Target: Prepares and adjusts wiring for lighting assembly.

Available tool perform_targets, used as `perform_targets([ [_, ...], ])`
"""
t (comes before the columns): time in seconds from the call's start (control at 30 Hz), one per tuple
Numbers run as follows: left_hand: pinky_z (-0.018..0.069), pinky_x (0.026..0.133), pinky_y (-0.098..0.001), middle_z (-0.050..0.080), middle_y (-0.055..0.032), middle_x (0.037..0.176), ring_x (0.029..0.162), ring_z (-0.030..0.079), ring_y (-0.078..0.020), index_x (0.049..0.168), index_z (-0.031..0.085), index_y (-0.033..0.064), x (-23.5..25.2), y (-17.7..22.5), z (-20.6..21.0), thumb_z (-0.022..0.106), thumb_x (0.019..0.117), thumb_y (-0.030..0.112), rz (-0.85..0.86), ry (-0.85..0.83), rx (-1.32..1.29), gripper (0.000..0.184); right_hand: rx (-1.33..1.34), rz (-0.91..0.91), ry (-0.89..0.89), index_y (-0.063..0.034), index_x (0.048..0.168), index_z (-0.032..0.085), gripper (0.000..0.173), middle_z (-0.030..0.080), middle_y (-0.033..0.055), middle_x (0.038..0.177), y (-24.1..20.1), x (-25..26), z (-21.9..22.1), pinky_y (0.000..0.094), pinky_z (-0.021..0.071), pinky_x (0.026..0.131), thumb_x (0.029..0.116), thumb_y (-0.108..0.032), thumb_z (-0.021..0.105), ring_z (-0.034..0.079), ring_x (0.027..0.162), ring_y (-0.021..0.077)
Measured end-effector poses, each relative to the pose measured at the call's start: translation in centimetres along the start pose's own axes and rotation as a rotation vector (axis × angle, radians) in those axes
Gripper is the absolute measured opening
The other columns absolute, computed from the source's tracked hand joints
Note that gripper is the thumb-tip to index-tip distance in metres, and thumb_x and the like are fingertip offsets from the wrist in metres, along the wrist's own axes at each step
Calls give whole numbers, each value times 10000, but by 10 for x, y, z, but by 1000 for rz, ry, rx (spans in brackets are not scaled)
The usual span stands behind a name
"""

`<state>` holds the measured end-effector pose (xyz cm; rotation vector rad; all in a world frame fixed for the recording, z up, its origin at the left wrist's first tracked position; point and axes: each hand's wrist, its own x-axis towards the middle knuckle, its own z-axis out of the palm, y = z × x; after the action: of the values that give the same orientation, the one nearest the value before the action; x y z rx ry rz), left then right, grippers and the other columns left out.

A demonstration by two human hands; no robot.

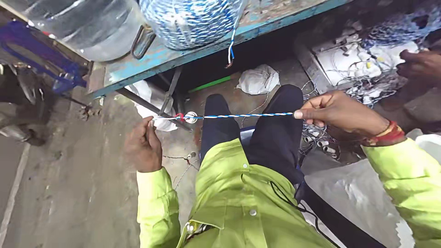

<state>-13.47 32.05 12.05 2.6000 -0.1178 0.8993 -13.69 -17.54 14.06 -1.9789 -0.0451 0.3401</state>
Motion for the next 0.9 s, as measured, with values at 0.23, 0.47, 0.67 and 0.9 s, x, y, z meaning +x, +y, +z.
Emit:
perform_targets([
  [0.23, 543, 878, -518, 738, -193, 1042, 925, 709, -328, 1236, 710, 47, 1, -11, -6, 525, 1084, 243, -43, 8, -19, 310, 92, 20, -204, -40, 919, 790, 87, 685, 30, 658, 12, -2, -12, 176, 474, 454, 878, -12, 718, 560, 489, 53],
  [0.47, 530, 979, -385, 693, -227, 1187, 1048, 694, -241, 1319, 632, -20, -3, -37, -3, 449, 1112, 277, -160, -47, -97, 405, 80, -5, -432, -6, 1008, 771, 131, 737, 4, 722, 29, 4, -18, 182, 557, 556, 896, 22, 709, 661, 580, 42],
  [0.67, 528, 949, -375, 719, -194, 1121, 989, 700, -224, 1320, 644, 5, -14, -65, -6, 444, 1107, 323, -291, -41, 40, 432, 26, -50, -366, -18, 989, 755, 89, 726, -10, 766, 90, 28, -7, 204, 573, 651, 904, -19, 727, 667, 664, 37],
  [0.9, 520, 976, -404, 717, -212, 1124, 1011, 697, -252, 1287, 653, -26, -35, -119, -3, 444, 1098, 332, -467, -87, 48, 456, -9, -216, -128, -40, 1001, 734, 91, 691, -55, 769, 88, 24, -14, 165, 518, 632, 916, -65, 716, 602, 658, -20],
])
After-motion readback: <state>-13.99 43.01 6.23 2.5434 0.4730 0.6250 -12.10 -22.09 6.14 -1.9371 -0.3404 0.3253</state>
